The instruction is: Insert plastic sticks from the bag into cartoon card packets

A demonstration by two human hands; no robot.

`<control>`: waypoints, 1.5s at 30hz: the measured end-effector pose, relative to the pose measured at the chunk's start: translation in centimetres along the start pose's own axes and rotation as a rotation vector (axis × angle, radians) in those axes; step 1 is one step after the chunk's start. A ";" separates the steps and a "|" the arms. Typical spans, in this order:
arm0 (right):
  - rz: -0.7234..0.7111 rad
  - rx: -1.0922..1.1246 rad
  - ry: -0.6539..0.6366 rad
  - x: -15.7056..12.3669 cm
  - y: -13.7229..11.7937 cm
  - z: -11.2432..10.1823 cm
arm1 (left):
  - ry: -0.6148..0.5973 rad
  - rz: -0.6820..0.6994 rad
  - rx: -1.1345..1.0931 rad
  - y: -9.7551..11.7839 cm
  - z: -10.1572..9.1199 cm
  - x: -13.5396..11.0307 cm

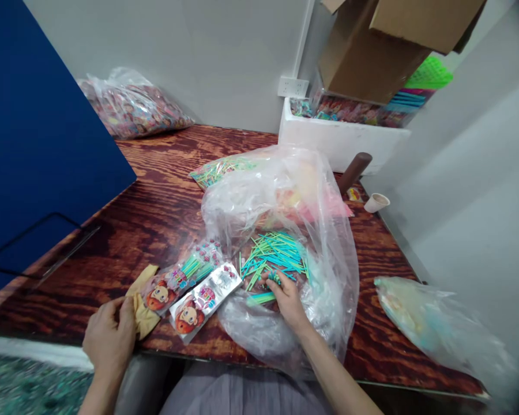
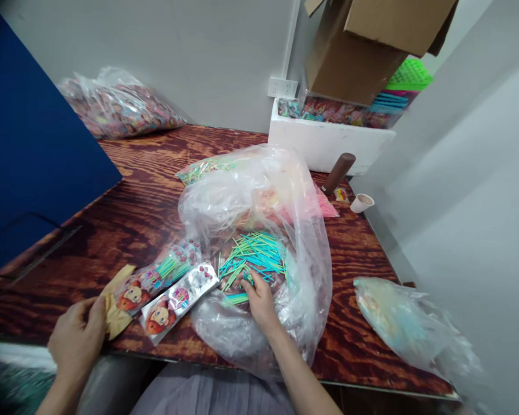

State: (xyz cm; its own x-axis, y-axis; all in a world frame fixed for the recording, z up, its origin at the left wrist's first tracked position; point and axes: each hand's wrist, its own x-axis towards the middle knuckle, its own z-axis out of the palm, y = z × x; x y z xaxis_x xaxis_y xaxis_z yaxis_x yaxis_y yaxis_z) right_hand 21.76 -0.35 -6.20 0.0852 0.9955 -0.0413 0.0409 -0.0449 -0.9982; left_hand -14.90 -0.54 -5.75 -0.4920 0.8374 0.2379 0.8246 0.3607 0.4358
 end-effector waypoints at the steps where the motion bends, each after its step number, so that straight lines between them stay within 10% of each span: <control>1: -0.006 -0.011 0.010 -0.1 0.0 0.0 | 0.002 0.004 0.004 -0.1 0.1 0.0; 13: -0.082 -0.119 -0.030 -0.4 -0.2 -0.2 | 0.112 0.076 -0.059 -1.8 1.3 0.4; 19: -0.097 -0.116 -0.037 -0.7 -2.1 -0.7 | 0.334 0.260 -0.119 1.5 -1.0 -1.6; 29: -0.143 -0.108 -0.102 -1.1 -4.8 -0.9 | -0.184 0.746 -0.353 10.3 0.9 -5.5; 45: -0.183 -0.085 -0.128 -2.0 -5.7 -0.7 | -0.043 0.633 -0.040 11.2 3.1 -6.7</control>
State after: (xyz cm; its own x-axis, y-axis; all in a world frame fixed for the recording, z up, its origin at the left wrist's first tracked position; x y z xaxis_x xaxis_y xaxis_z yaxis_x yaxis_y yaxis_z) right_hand 22.05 -2.17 -0.37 -0.0580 0.9899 0.1295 0.1286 0.1360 -0.9823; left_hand -1.48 -0.78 -5.14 0.1000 0.8993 0.4258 0.9406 -0.2250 0.2542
